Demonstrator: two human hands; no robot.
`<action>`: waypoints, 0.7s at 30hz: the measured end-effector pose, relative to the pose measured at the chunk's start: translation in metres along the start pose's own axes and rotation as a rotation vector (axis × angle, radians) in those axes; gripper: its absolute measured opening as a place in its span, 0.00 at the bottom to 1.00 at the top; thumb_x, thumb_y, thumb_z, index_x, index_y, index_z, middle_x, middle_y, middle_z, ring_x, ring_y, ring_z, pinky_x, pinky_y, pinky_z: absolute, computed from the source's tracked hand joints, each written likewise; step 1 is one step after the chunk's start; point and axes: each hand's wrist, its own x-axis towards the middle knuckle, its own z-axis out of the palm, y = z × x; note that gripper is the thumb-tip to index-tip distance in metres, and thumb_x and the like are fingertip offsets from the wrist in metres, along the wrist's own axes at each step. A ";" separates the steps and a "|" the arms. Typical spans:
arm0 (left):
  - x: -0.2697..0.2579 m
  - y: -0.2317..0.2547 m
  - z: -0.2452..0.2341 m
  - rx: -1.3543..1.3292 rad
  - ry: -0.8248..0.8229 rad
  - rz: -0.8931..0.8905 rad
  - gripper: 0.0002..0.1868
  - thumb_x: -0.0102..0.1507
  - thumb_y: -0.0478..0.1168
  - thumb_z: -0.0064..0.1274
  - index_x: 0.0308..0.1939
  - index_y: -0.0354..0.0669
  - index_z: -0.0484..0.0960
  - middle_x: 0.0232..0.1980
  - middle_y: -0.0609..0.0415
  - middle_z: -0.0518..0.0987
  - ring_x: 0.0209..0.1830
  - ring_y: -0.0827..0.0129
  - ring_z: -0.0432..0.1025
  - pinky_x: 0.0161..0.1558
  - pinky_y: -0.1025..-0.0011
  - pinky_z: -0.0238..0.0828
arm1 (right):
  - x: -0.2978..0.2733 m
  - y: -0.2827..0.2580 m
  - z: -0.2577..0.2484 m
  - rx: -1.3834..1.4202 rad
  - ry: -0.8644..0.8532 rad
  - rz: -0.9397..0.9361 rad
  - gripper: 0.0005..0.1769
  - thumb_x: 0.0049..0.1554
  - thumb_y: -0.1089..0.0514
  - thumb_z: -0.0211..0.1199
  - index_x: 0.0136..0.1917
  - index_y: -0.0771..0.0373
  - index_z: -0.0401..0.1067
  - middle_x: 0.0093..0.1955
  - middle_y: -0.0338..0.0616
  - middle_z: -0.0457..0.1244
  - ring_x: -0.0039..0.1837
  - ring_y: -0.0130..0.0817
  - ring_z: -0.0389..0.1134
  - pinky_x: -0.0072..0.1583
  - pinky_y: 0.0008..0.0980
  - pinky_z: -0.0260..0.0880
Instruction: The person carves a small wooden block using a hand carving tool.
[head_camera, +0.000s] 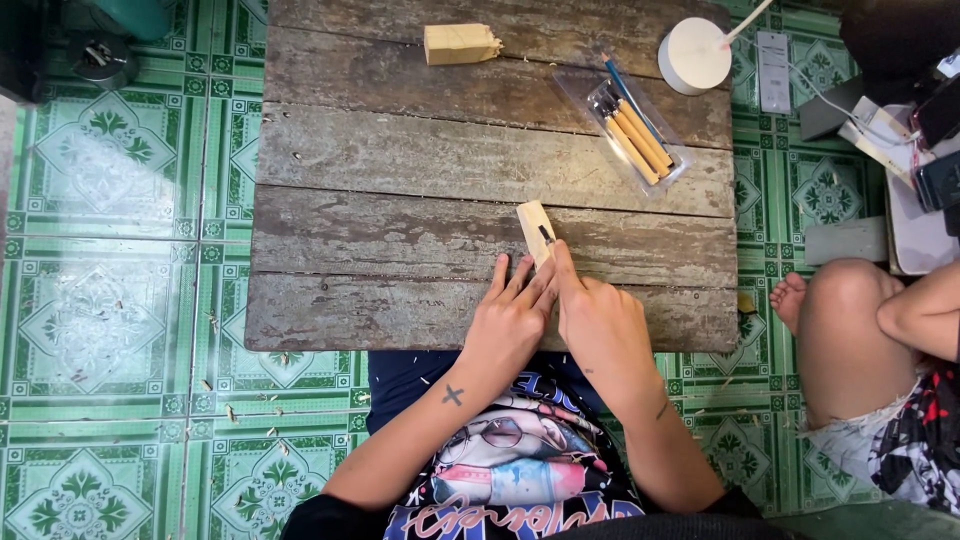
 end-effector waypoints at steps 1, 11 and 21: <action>0.000 0.000 0.002 0.002 0.004 0.002 0.16 0.65 0.35 0.51 0.56 0.44 0.82 0.59 0.50 0.81 0.60 0.51 0.75 0.70 0.47 0.60 | 0.002 -0.001 0.000 -0.001 0.004 0.000 0.32 0.58 0.58 0.48 0.76 0.51 0.63 0.32 0.47 0.67 0.35 0.58 0.72 0.40 0.59 0.75; -0.004 0.000 0.008 -0.017 -0.031 0.011 0.17 0.63 0.34 0.50 0.55 0.40 0.82 0.60 0.47 0.81 0.61 0.49 0.74 0.71 0.46 0.58 | 0.010 -0.008 -0.003 0.070 -0.051 -0.012 0.33 0.58 0.61 0.48 0.77 0.59 0.60 0.36 0.53 0.68 0.39 0.61 0.73 0.42 0.61 0.75; -0.001 -0.001 0.000 -0.054 -0.023 -0.014 0.17 0.64 0.35 0.50 0.57 0.43 0.82 0.61 0.50 0.80 0.62 0.50 0.74 0.70 0.46 0.60 | 0.023 -0.008 -0.029 0.047 -0.149 0.018 0.32 0.59 0.58 0.46 0.77 0.49 0.61 0.35 0.53 0.69 0.39 0.64 0.73 0.44 0.63 0.75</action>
